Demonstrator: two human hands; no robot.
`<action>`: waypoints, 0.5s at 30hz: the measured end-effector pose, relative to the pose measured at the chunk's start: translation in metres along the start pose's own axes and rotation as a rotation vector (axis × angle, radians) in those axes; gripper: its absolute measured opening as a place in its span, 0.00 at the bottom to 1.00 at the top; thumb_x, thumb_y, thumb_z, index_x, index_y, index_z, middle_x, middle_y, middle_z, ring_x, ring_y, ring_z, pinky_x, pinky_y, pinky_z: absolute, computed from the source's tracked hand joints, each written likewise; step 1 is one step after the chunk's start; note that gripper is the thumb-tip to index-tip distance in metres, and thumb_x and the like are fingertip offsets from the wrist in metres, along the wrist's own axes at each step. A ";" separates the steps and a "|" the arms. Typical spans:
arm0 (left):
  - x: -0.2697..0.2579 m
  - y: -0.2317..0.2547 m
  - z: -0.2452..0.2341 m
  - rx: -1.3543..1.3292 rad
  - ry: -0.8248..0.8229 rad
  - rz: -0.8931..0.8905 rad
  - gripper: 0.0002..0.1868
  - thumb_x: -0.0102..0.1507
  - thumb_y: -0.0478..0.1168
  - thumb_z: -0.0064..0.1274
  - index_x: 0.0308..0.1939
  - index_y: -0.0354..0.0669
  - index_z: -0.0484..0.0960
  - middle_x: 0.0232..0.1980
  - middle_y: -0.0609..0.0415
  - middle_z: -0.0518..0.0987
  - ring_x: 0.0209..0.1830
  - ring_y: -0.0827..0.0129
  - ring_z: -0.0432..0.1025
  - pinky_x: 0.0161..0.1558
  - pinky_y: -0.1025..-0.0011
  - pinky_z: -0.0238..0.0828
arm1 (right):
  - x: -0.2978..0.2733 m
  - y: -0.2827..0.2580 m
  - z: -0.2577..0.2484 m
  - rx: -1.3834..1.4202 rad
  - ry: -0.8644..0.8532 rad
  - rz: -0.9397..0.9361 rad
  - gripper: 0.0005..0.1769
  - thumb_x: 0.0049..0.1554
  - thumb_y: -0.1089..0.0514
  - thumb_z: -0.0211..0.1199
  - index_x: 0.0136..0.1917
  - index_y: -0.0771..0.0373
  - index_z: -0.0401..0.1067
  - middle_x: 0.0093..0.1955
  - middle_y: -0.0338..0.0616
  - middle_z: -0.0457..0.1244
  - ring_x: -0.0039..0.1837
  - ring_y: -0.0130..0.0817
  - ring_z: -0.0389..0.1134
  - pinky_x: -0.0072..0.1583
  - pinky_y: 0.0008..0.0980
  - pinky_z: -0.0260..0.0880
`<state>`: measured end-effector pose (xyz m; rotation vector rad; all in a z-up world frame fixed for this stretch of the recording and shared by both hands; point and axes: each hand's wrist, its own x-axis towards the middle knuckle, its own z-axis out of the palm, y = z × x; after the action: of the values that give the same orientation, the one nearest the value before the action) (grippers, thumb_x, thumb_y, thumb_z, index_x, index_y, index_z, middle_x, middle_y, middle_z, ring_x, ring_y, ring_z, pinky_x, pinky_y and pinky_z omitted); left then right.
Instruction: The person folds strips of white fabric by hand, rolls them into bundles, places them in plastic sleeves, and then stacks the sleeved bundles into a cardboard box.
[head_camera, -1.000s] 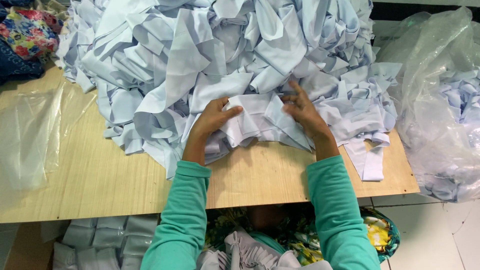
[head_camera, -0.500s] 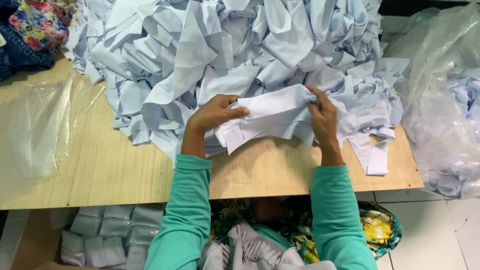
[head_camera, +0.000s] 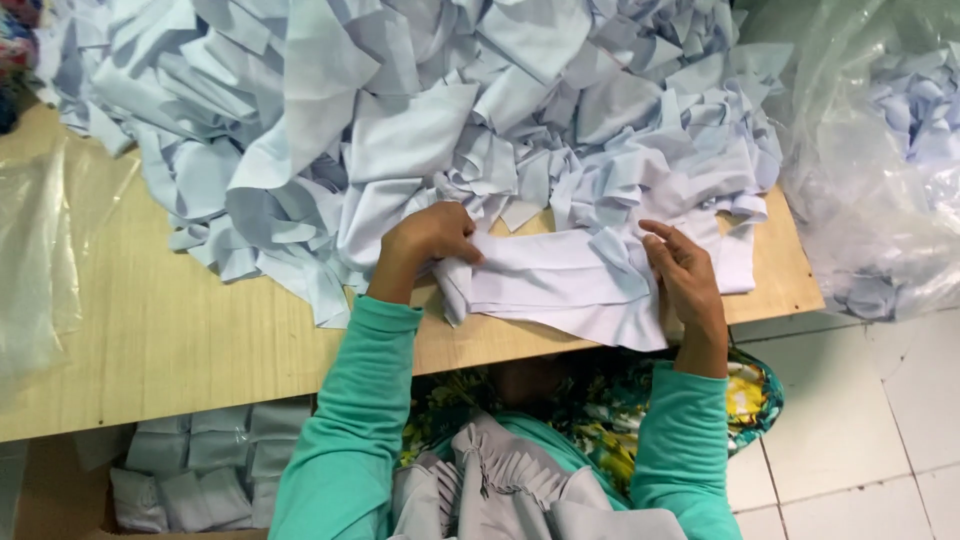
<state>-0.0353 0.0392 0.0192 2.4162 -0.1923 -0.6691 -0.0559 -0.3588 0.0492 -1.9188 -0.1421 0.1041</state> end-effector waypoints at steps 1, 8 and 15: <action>-0.008 0.010 -0.004 -0.003 -0.010 0.002 0.24 0.48 0.55 0.69 0.35 0.38 0.89 0.30 0.40 0.83 0.35 0.48 0.79 0.37 0.57 0.74 | -0.005 0.001 -0.003 -0.002 0.003 0.010 0.19 0.70 0.50 0.59 0.70 0.59 0.73 0.27 0.40 0.59 0.33 0.27 0.58 0.42 0.26 0.61; -0.028 0.034 -0.020 0.070 -0.011 -0.090 0.30 0.47 0.56 0.71 0.48 0.45 0.89 0.43 0.45 0.86 0.48 0.47 0.80 0.47 0.55 0.76 | -0.030 -0.051 0.034 -0.428 0.061 0.030 0.43 0.53 0.51 0.74 0.79 0.47 0.63 0.64 0.65 0.65 0.64 0.63 0.68 0.66 0.58 0.66; -0.049 0.028 -0.034 -0.166 -0.108 0.054 0.25 0.49 0.50 0.69 0.49 0.49 0.87 0.35 0.50 0.86 0.38 0.61 0.79 0.42 0.65 0.75 | -0.034 -0.005 0.029 -0.005 0.161 -0.118 0.20 0.67 0.61 0.60 0.72 0.57 0.71 0.60 0.56 0.69 0.57 0.43 0.71 0.59 0.42 0.72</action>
<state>-0.0593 0.0488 0.0793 2.2112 -0.2359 -0.7613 -0.0937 -0.3355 0.0437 -1.9106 -0.1466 -0.1295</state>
